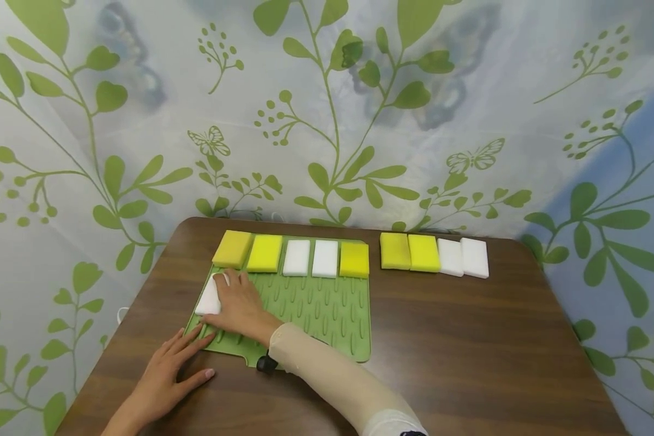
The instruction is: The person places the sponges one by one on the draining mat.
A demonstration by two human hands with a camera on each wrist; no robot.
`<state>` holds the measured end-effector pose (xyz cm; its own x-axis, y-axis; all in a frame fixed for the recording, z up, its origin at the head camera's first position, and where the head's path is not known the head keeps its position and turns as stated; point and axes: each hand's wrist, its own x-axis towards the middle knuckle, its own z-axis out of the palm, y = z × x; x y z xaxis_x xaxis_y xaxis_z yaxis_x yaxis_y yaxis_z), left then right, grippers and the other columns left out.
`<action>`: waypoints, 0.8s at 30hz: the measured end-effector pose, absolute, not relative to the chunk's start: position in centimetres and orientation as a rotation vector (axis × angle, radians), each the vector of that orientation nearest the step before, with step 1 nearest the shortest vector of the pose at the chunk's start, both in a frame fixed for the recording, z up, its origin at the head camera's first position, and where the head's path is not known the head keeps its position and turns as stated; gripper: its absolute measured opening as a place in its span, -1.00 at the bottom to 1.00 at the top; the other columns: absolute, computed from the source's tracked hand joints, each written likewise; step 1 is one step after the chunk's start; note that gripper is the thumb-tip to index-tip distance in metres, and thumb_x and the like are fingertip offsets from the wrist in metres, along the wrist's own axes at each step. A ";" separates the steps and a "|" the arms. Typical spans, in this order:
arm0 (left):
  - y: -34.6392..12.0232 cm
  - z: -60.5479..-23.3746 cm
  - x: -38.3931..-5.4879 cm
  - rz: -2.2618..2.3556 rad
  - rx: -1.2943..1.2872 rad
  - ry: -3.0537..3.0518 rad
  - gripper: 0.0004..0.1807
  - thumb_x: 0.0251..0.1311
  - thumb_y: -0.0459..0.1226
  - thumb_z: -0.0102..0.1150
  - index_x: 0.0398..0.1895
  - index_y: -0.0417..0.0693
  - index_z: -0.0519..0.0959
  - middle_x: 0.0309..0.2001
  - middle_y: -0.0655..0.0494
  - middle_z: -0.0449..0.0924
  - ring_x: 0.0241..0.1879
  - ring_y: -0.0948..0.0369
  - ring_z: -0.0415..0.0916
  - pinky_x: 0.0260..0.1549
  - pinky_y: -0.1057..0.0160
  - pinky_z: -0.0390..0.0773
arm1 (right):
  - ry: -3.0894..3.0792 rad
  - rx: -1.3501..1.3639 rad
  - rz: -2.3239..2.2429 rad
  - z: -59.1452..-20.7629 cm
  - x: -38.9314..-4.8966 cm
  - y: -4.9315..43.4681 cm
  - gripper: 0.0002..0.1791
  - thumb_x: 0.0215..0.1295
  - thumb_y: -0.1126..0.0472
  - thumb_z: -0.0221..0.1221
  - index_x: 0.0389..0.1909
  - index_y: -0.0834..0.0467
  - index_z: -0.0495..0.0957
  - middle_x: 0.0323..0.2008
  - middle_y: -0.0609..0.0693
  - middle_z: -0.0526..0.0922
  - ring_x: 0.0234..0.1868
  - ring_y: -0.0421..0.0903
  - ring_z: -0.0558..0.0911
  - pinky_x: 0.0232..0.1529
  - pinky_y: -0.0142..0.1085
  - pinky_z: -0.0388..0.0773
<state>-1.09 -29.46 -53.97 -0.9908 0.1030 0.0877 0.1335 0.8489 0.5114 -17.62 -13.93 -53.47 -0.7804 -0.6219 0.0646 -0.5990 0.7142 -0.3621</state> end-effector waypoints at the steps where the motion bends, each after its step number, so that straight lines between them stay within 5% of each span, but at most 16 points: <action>1: -29.4 -54.0 -1.1 -0.827 -0.190 -2.955 -0.27 0.27 0.04 0.52 0.51 0.22 0.56 0.61 -0.13 0.40 0.56 -0.46 0.23 0.31 -0.63 0.23 | 2.852 -1.017 -0.574 -53.5 -17.6 -13.8 0.03 0.26 -0.48 0.37 0.61 -0.08 0.28 0.56 0.01 0.36 0.36 0.00 0.48 0.20 -0.23 0.65; 10: -29.7 -54.1 -1.5 -0.787 -0.170 -2.942 -0.34 0.26 0.02 0.53 0.44 0.28 0.61 0.56 -0.07 0.45 0.48 -0.35 0.34 0.18 -0.62 0.36 | 2.739 -1.062 -0.685 -51.4 -18.0 -10.1 0.05 0.32 -0.42 0.37 0.68 -0.09 0.19 0.68 0.04 0.18 0.57 0.10 0.36 0.32 -0.03 0.68; 24: -29.7 -54.1 -2.4 -0.853 -0.138 -2.886 -0.43 0.16 -0.27 0.60 0.26 0.31 0.72 0.42 -0.05 0.57 0.32 -0.25 0.38 0.12 -0.44 0.38 | 2.672 -1.212 -0.943 -48.7 -24.6 7.1 -0.27 0.39 -0.09 0.45 0.52 -0.08 0.45 0.52 0.00 0.46 0.46 0.11 0.33 0.43 0.22 0.40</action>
